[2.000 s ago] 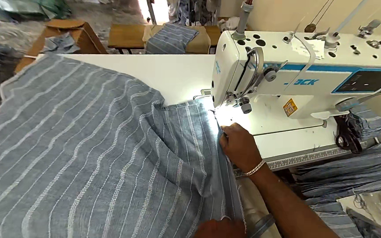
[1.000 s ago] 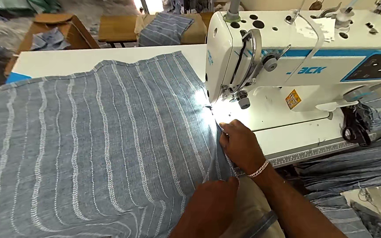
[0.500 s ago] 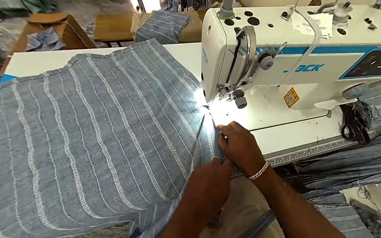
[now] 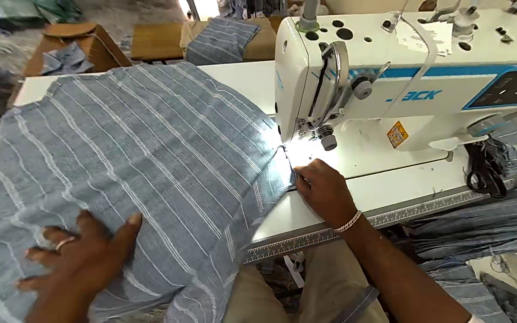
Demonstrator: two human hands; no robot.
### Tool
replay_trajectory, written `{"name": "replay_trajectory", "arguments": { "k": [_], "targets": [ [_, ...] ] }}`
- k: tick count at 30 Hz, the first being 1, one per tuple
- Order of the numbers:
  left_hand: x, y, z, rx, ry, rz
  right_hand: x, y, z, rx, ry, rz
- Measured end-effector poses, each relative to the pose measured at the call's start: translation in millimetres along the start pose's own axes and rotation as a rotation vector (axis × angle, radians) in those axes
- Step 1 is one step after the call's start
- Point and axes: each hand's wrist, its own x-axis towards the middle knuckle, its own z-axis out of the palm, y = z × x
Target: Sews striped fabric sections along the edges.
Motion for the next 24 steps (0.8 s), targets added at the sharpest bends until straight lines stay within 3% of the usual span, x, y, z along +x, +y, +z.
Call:
{"name": "replay_trajectory", "arguments": {
  "k": [2, 6, 9, 11, 14, 16, 18, 20, 24],
  "targets": [
    [49.8, 1.2, 14.9, 0.055, 0.127, 0.012, 4.7, 1.3, 1.7, -0.007, 0.001, -0.004],
    [168.9, -8.8, 9.0, 0.033, 0.233, 0.253, 4.6, 2.6, 3.4, -0.022, 0.008, 0.002],
    [175.2, 21.0, 0.2, 0.002, 0.318, 0.352, 1.7, 4.5, 7.1, -0.023, 0.039, 0.003],
    [116.3, 69.1, -12.0, -0.051, 0.318, 0.418, 1.6, 4.1, 6.9, -0.012, 0.031, 0.005],
    [-48.6, 151.9, 13.8, -0.268, 0.121, 0.691, 3.3, 5.8, 4.5, 0.011, 0.005, 0.014],
    [-170.2, 189.3, 74.7, -0.305, -0.43, 0.938, 2.9, 9.0, 4.1, 0.037, -0.002, 0.01],
    [-246.7, 223.0, 138.8, -0.092, -0.866, 1.039, 5.8, 9.6, 4.3, 0.06, 0.01, -0.003],
    [-273.5, 235.5, 174.4, -0.012, -0.903, 1.067, 3.8, 9.4, 4.2, 0.064, 0.008, -0.002],
    [-223.2, 235.7, 128.3, -0.062, -0.998, 1.08, 2.9, 11.0, 3.0, 0.076, 0.001, 0.007]
  ]
}}
